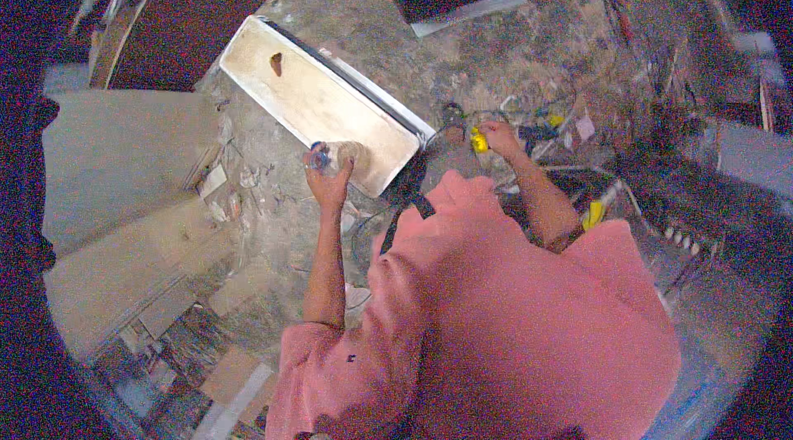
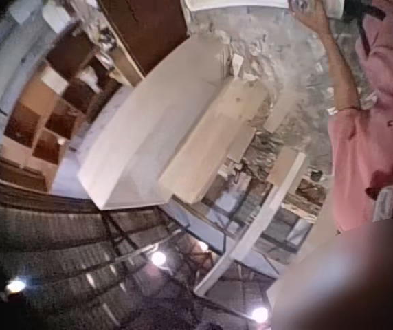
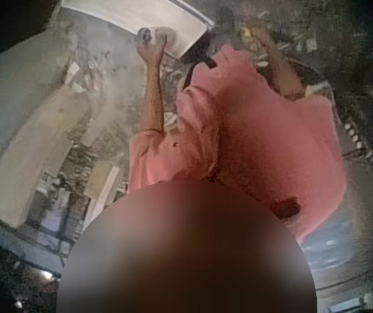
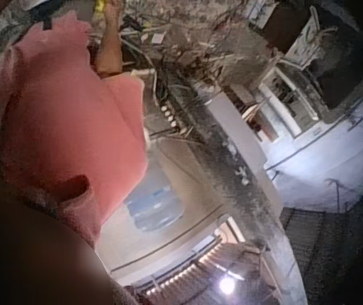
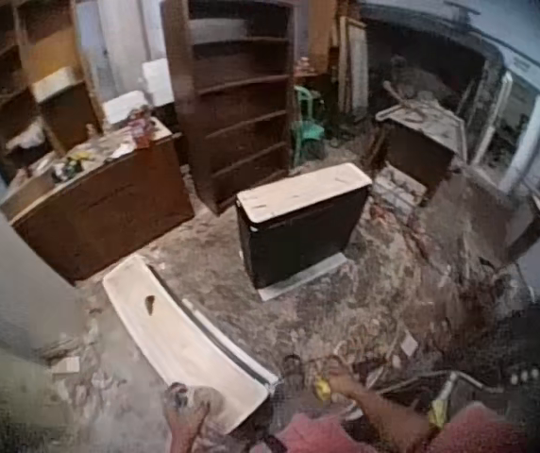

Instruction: The person wipes the top and side edges of two rectangular furniture pieces using a yellow cloth. They hold a plastic water bottle in the other hand and occasionally pour water onto the cloth or the furniture surface while continuing to wipe.

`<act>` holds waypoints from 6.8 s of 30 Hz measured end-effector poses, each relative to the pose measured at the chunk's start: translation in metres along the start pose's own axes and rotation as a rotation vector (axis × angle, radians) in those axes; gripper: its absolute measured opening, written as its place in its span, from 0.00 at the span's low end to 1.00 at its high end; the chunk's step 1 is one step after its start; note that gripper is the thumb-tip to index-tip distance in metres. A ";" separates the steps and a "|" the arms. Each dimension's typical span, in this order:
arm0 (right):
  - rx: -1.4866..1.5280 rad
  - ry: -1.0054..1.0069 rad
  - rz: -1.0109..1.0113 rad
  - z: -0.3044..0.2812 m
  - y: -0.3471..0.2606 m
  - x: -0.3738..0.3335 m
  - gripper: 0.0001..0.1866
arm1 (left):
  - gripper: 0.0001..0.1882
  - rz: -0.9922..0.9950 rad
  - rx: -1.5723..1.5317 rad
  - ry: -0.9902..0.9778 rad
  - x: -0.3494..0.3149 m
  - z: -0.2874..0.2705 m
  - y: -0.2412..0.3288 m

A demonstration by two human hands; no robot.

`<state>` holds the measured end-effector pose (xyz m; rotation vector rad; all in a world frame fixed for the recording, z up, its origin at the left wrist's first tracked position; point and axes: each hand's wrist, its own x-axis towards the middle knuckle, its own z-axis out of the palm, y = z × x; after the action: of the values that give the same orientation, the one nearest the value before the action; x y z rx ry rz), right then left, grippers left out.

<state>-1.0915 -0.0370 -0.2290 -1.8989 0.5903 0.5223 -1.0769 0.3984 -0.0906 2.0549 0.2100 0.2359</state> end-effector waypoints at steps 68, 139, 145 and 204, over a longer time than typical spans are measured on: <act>0.467 0.366 -0.060 0.204 -0.006 -0.015 0.11 | 0.34 -0.165 -0.222 0.111 0.042 0.109 -0.128; 0.200 0.221 -0.307 0.175 -0.041 -0.025 0.16 | 0.35 -0.030 0.165 0.128 0.046 0.110 -0.117; 0.423 0.359 0.093 0.209 -0.057 -0.062 0.16 | 0.35 -0.124 0.032 0.183 0.050 0.108 -0.119; 0.305 0.486 -0.264 0.187 -0.050 -0.054 0.25 | 0.39 0.082 0.008 0.078 0.057 0.074 -0.168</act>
<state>-1.1201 0.1621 -0.2313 -1.7729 0.6714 -0.2017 -1.0114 0.4289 -0.2686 2.0662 0.1746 0.3672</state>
